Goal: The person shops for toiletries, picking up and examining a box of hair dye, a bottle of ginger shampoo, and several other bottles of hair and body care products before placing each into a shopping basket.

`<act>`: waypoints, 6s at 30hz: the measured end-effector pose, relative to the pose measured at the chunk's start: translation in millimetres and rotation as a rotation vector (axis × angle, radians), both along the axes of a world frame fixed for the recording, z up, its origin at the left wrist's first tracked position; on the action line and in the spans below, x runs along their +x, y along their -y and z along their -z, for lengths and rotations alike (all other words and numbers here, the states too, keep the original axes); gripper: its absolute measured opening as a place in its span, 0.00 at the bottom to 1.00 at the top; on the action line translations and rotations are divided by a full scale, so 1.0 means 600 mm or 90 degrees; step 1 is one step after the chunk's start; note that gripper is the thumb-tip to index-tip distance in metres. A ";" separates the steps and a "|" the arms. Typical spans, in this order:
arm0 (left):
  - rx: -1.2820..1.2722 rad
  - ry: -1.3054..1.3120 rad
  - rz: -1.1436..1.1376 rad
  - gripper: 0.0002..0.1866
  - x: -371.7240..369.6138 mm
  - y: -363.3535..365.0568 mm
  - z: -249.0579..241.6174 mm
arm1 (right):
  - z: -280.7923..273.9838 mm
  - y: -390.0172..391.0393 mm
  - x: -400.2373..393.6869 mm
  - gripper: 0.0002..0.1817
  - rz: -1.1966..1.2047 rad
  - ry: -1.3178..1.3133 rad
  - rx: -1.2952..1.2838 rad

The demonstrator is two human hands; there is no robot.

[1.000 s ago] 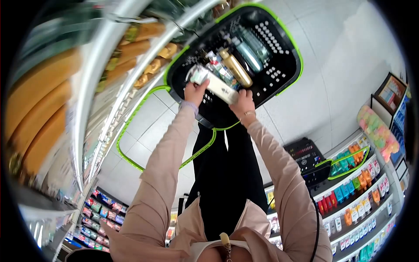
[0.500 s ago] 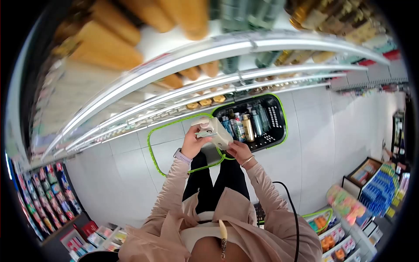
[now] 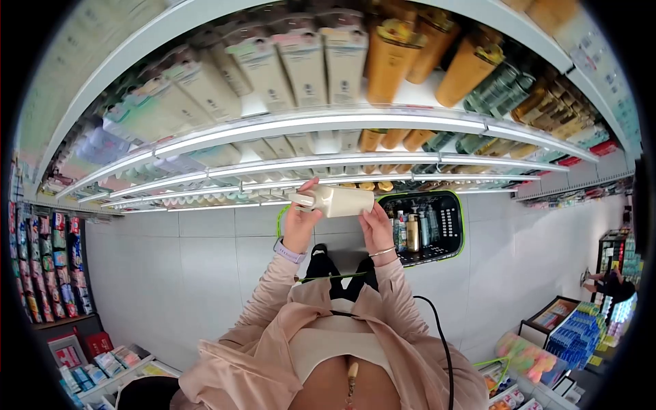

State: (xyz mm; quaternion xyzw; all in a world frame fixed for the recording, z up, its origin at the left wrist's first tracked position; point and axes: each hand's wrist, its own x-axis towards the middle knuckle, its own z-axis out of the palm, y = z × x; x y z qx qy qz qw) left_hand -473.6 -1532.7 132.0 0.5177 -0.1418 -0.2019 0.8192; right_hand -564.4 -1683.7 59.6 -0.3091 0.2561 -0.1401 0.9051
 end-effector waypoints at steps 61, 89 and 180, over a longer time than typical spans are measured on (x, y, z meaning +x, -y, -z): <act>0.182 0.466 -0.350 0.22 0.313 -0.063 -0.173 | -0.293 -0.176 0.388 0.38 -0.271 0.127 -0.362; 0.233 0.407 -0.324 0.23 0.297 -0.075 -0.118 | -0.249 -0.209 0.360 0.43 -0.252 0.056 -0.316; 0.924 -0.073 0.390 0.36 -0.304 0.669 1.164 | 0.952 0.537 -0.336 0.22 -0.021 -0.781 0.481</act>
